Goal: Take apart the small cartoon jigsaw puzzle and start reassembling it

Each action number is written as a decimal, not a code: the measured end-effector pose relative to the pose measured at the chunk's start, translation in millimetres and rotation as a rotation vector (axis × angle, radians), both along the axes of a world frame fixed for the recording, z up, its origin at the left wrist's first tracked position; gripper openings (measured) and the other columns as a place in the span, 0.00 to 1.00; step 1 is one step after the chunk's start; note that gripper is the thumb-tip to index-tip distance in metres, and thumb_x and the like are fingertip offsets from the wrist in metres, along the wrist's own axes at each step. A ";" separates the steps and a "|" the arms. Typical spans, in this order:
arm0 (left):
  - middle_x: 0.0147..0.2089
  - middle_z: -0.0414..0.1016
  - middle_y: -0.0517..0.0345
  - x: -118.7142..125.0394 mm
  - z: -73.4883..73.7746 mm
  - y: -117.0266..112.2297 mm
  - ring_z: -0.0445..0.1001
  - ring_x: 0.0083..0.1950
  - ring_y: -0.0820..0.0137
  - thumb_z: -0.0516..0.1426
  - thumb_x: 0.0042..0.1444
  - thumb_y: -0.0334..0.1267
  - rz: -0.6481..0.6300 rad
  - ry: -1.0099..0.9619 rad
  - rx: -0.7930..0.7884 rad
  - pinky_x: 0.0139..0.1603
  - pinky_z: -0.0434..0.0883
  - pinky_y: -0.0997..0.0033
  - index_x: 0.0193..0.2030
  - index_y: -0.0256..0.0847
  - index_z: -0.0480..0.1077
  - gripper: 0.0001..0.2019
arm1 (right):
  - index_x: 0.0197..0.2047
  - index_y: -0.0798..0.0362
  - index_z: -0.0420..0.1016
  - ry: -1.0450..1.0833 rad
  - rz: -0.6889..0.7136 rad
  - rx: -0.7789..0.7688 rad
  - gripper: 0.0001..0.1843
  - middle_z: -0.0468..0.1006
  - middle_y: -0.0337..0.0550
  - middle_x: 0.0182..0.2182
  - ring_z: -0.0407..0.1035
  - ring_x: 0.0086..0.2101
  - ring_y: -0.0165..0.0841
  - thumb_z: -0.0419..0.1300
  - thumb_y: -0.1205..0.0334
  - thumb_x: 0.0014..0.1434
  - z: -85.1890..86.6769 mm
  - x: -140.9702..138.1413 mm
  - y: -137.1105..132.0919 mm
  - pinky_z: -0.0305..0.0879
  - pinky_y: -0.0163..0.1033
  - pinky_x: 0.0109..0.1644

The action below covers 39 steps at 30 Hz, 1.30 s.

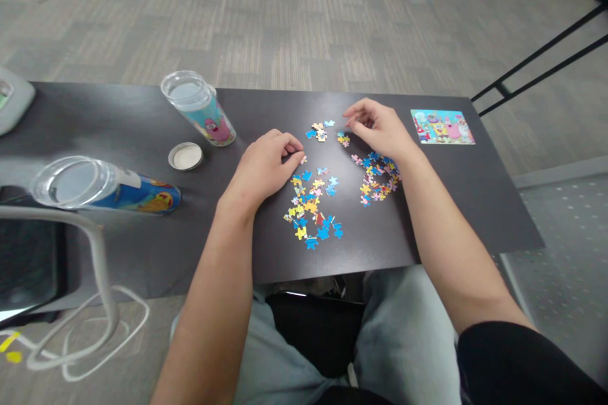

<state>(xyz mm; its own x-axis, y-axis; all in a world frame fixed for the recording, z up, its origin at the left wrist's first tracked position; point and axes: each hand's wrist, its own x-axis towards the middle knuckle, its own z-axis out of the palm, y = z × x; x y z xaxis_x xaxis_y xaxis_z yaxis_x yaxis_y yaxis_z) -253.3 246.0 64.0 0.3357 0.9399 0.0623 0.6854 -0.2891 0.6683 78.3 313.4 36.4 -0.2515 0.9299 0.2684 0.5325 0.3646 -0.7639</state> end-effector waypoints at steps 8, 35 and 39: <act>0.58 0.86 0.46 -2.6 1.8 -3.6 0.87 0.60 0.48 0.65 0.77 0.46 -0.020 0.039 -0.004 0.70 0.85 0.37 0.57 0.46 0.86 0.11 | 0.48 0.43 0.94 -0.078 0.133 -0.167 0.29 0.91 0.47 0.47 0.75 0.37 0.40 0.88 0.29 0.61 9.8 16.0 -1.3 0.76 0.52 0.45; 0.59 0.86 0.44 -2.9 4.8 -3.5 0.87 0.60 0.45 0.67 0.76 0.47 -0.020 0.061 -0.016 0.73 0.86 0.32 0.60 0.47 0.85 0.12 | 0.68 0.39 0.98 -0.333 0.019 0.110 0.18 0.85 0.55 0.65 0.82 0.53 0.52 0.75 0.52 0.81 -9.1 -7.8 -1.4 0.82 0.67 0.68; 0.60 0.85 0.44 -2.7 3.9 -3.6 0.87 0.61 0.45 0.66 0.76 0.47 -0.018 0.065 -0.022 0.73 0.85 0.33 0.61 0.47 0.85 0.13 | 0.63 0.39 1.01 -0.314 0.091 0.073 0.14 0.85 0.51 0.61 0.78 0.44 0.45 0.78 0.51 0.78 -0.8 4.4 -0.7 0.82 0.60 0.60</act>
